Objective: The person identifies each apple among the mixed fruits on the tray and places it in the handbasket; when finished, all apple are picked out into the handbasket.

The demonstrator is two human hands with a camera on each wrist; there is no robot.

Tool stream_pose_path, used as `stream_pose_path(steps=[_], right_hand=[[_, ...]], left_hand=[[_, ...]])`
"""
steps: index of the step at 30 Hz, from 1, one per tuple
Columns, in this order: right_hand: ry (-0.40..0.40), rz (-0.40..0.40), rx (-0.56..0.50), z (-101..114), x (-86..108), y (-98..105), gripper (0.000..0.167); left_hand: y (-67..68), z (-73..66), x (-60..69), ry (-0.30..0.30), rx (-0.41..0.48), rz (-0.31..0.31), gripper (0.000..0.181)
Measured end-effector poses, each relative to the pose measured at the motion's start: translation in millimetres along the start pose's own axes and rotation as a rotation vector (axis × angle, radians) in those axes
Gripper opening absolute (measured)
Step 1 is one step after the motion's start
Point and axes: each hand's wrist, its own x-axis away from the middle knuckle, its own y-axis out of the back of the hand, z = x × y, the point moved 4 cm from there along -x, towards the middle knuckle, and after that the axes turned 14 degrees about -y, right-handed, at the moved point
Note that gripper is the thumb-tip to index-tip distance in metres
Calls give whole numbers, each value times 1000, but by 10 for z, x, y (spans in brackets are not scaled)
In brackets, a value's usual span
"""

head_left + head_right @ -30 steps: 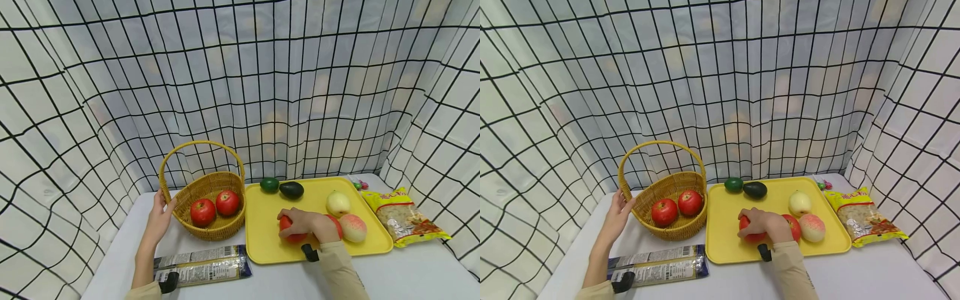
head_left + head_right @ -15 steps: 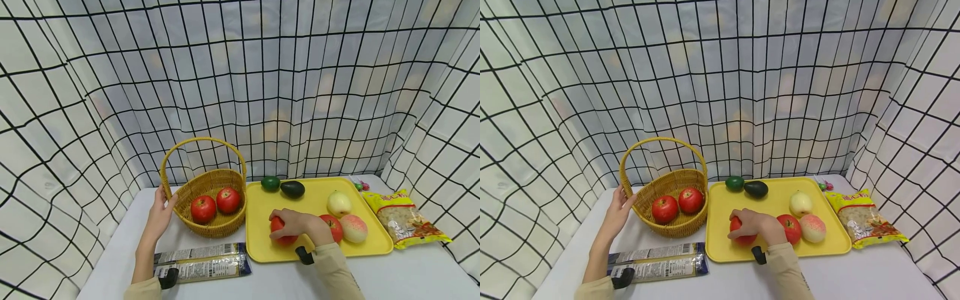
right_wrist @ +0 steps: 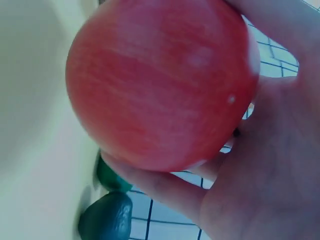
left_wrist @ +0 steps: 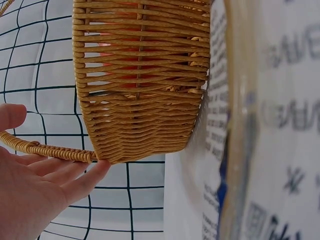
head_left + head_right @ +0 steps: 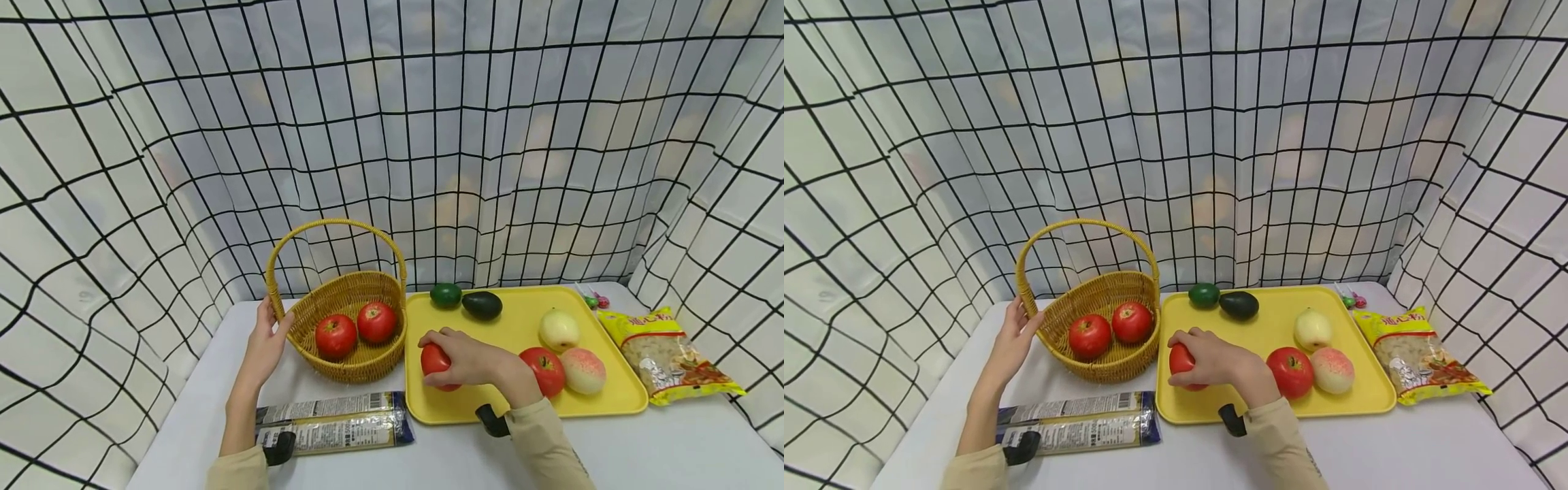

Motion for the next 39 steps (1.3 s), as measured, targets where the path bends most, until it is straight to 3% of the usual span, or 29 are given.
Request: stream_pose_path(steps=[6, 16, 24, 30, 39], right_hand=[[77, -33, -54, 114, 14, 1, 63], [229, -256, -37, 339, -10, -1, 64], [222, -331, -70, 544, -106, -43, 73], [215, -322, -40, 792, -377, -20, 76], [156, -332, 145, 1374, -1108, 185, 84]], left_hand=[[3, -1, 13, -8, -5, -9, 81], [7, 22, 17, -10, -3, -12, 82], [-7, 19, 12, 2, 4, -4, 83], [-46, 24, 13, 9, 7, 3, 82], [-8, -9, 12, 7, 6, 0, 83]])
